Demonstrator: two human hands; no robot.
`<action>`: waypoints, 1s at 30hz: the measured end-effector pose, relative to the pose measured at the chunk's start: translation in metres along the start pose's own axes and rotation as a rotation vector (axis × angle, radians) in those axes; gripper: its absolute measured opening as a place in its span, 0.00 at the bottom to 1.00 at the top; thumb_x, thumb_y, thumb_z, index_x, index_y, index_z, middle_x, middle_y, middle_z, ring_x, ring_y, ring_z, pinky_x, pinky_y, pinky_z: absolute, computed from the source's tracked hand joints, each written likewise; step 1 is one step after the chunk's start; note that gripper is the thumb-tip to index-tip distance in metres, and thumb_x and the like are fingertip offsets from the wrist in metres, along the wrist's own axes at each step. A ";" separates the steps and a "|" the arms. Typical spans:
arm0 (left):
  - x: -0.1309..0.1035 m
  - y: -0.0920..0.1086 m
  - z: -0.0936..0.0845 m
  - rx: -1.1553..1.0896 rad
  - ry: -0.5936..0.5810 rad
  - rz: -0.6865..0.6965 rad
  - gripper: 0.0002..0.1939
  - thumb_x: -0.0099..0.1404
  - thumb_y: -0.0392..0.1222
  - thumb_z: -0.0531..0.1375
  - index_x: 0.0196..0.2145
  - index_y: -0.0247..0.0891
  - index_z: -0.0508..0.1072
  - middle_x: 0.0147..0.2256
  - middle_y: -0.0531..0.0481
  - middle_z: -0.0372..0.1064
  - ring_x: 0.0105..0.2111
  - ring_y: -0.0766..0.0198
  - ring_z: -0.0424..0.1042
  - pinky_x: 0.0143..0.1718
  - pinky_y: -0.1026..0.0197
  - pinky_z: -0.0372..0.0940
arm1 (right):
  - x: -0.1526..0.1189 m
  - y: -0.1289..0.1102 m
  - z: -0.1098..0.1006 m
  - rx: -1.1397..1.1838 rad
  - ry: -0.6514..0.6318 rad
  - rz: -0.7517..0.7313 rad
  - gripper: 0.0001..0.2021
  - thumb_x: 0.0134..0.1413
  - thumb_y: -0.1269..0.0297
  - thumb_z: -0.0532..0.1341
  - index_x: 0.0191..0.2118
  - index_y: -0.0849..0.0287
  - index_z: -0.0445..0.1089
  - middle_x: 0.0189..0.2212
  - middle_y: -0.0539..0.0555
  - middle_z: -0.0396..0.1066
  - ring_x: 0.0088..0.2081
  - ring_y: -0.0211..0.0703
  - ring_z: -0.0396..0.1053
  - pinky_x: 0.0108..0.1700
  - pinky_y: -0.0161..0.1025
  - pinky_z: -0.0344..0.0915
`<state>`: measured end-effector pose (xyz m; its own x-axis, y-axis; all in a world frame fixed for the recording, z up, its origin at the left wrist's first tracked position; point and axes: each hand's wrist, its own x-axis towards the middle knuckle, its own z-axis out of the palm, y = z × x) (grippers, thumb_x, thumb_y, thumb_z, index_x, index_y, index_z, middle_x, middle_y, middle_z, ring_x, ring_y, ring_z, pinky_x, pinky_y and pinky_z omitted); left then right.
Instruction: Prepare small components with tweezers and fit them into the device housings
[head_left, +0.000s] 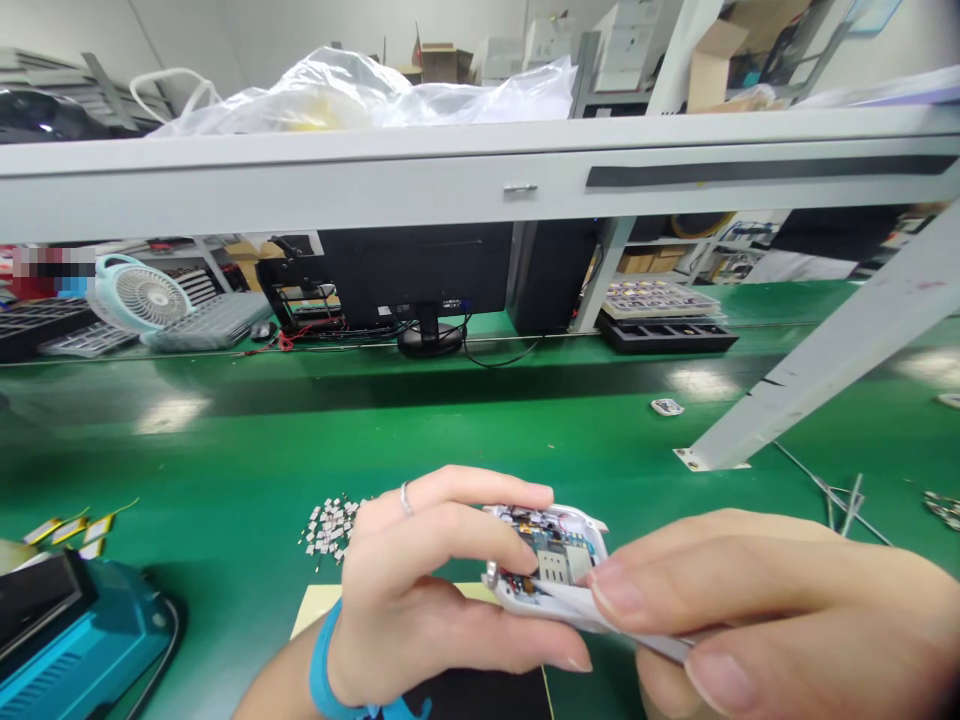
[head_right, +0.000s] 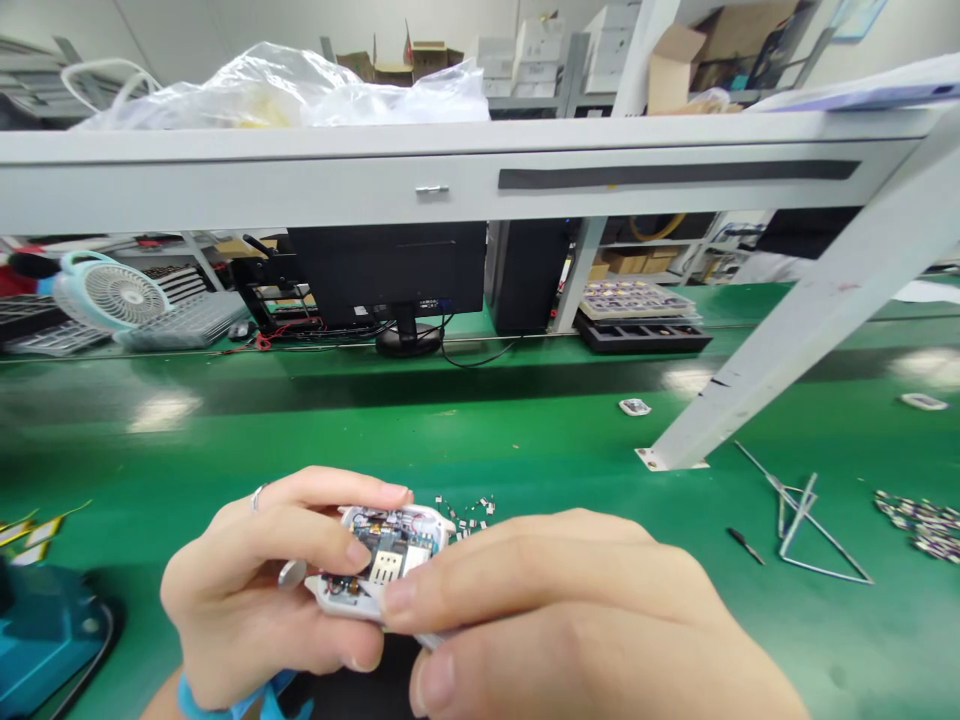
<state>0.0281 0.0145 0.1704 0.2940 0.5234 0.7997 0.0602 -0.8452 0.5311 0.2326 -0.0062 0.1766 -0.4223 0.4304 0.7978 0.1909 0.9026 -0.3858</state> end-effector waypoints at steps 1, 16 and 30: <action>0.000 0.001 0.000 0.003 -0.004 -0.003 0.14 0.46 0.44 0.65 0.27 0.34 0.68 0.35 0.46 0.72 0.32 0.65 0.72 0.31 0.69 0.69 | 0.002 -0.001 0.001 0.010 0.006 -0.005 0.08 0.50 0.67 0.58 0.38 0.54 0.70 0.31 0.52 0.73 0.33 0.43 0.72 0.32 0.32 0.72; -0.003 0.001 -0.001 0.035 0.012 0.016 0.15 0.46 0.43 0.65 0.32 0.36 0.68 0.37 0.46 0.71 0.34 0.63 0.72 0.33 0.67 0.70 | 0.023 -0.012 0.006 0.182 0.050 0.015 0.09 0.43 0.54 0.62 0.29 0.53 0.73 0.34 0.55 0.72 0.32 0.47 0.72 0.30 0.36 0.72; -0.006 -0.005 0.001 0.124 0.026 0.085 0.14 0.46 0.39 0.66 0.31 0.35 0.68 0.38 0.46 0.71 0.37 0.62 0.72 0.35 0.66 0.70 | 0.011 -0.020 0.030 0.114 0.297 0.269 0.06 0.47 0.67 0.61 0.33 0.49 0.72 0.27 0.50 0.74 0.29 0.42 0.72 0.30 0.31 0.71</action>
<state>0.0269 0.0150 0.1628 0.2780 0.4507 0.8483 0.1544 -0.8926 0.4237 0.1978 -0.0196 0.1790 -0.0938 0.6505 0.7537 0.1531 0.7574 -0.6347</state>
